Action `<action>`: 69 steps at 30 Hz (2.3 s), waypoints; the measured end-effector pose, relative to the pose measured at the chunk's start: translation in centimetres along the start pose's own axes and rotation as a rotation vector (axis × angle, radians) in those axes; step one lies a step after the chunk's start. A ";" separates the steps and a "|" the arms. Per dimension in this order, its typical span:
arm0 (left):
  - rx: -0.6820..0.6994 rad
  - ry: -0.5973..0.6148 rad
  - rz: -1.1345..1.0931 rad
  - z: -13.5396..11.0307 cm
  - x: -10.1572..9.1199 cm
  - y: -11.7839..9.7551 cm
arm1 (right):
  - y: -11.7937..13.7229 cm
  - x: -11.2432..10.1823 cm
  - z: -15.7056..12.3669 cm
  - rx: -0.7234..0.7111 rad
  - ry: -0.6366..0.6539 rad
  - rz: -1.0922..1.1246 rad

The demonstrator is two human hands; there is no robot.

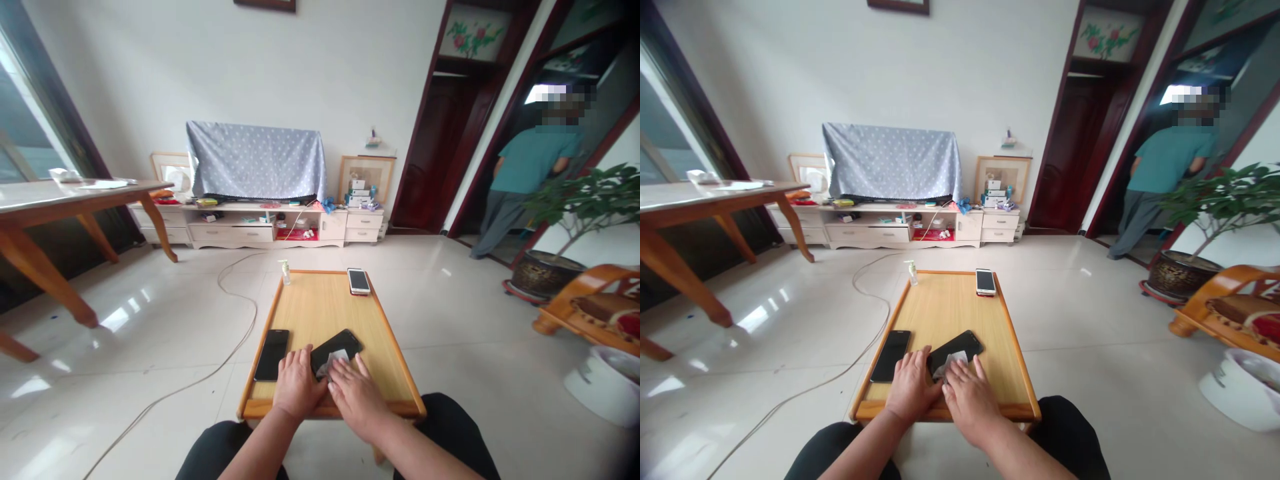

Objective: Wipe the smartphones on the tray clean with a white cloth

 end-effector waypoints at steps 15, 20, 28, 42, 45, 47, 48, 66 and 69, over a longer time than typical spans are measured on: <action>-0.170 0.319 0.010 3.3 -0.6 -0.9 | -6.0 2.0 1.8 0.208 -0.151 -0.041; -0.196 0.362 0.026 4.4 -1.2 -1.9 | -6.3 1.3 1.5 0.205 -0.170 0.017; -0.194 0.286 0.031 3.8 -2.4 -4.2 | -6.9 -0.8 0.2 0.262 -0.261 0.258; 0.199 0.215 0.246 0.4 -1.3 -8.3 | -11.4 -3.2 -2.4 0.524 -0.620 0.678; 0.202 0.220 0.217 -0.1 -1.0 -8.4 | -11.4 -3.2 -2.5 0.540 -0.613 0.655; 0.223 0.238 0.189 -0.3 -1.0 -8.3 | -11.4 -3.1 -2.5 0.560 -0.609 0.631; 0.217 0.225 0.171 -0.3 -1.0 -8.0 | -11.4 -2.9 -2.4 0.568 -0.604 0.620; 0.000 0.039 0.003 -0.8 1.2 -2.3 | -1.0 -0.5 -0.8 0.019 0.004 0.027; -0.009 0.032 0.003 -0.7 0.9 -2.1 | -3.5 -1.5 1.1 0.229 -0.025 -0.064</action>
Point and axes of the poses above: each hand's wrist, its own z-axis towards the middle knuckle, its own x-axis out of the palm, y = z × x, the point moved 5 cm from there along z, towards the middle knuckle, and after that the axes turned 10 degrees about x, right-handed, at the moved point
